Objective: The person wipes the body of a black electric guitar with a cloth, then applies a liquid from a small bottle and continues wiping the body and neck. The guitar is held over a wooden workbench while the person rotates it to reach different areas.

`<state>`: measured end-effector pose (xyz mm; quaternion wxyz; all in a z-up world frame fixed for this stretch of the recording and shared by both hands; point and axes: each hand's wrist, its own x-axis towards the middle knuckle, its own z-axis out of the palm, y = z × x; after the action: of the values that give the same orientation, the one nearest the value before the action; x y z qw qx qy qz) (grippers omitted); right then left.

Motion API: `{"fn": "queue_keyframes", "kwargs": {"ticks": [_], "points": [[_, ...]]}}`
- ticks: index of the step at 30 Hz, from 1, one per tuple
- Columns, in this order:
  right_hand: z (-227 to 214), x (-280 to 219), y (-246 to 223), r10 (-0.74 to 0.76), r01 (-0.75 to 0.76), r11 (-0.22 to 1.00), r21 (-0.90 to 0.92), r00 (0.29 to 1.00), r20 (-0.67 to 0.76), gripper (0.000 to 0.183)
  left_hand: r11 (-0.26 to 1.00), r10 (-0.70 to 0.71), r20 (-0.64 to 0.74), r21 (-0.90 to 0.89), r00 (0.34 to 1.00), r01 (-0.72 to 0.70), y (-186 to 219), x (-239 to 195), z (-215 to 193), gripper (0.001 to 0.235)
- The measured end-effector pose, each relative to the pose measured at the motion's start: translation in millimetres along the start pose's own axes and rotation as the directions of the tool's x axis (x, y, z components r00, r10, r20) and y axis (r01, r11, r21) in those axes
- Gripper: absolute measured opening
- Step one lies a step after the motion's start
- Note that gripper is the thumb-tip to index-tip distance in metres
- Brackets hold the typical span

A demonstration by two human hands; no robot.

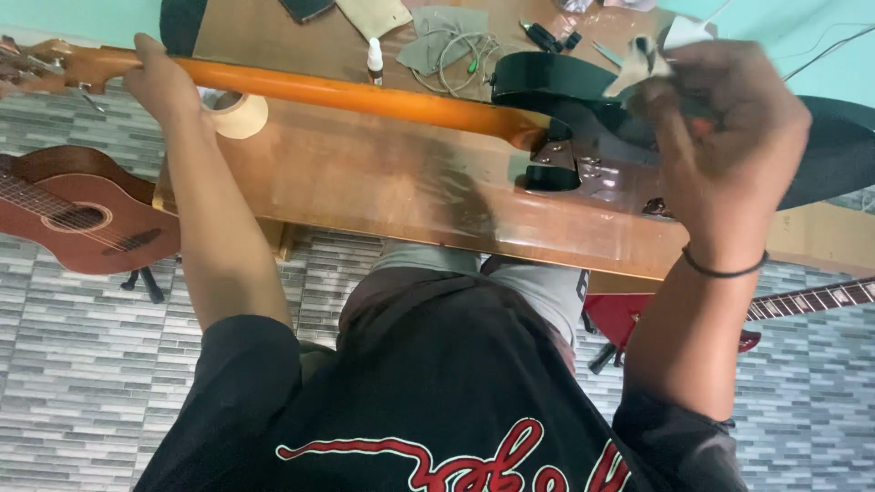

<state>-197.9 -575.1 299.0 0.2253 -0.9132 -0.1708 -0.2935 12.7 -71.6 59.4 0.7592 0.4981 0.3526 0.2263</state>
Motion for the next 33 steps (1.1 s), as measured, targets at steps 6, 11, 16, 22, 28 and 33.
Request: {"fn": "queue_keyframes", "kwargs": {"ticks": [6,11,16,22,28,33], "points": [[68,14,-33,0.037,-0.010,0.996,-0.084,0.944,0.327,0.049,0.998,0.059,-0.025,0.031,0.998,-0.058,-14,23,-1,0.051],[97,14,-53,-0.143,0.205,0.944,-0.259,0.960,0.239,0.068,0.993,0.037,-0.071,0.110,0.997,-0.029,-5,4,-2,0.051],[97,13,-43,0.008,0.065,0.942,-0.329,0.976,0.216,0.085,0.997,-0.026,-0.049,0.064,0.998,0.029,1,1,2,0.049],[121,11,-57,0.190,-0.054,0.916,-0.396,0.930,0.313,0.120,0.995,0.026,0.066,0.091,0.997,-0.032,-10,14,-7,0.058],[90,-26,-8,0.184,-0.172,0.907,-0.384,0.983,-0.005,0.094,0.989,0.076,-0.111,0.133,0.991,-0.061,-21,30,3,0.065],[109,-34,-5,0.336,-0.304,0.876,-0.374,0.942,0.022,0.104,0.996,-0.032,-0.106,0.080,0.994,0.041,1,1,9,0.053]]}}
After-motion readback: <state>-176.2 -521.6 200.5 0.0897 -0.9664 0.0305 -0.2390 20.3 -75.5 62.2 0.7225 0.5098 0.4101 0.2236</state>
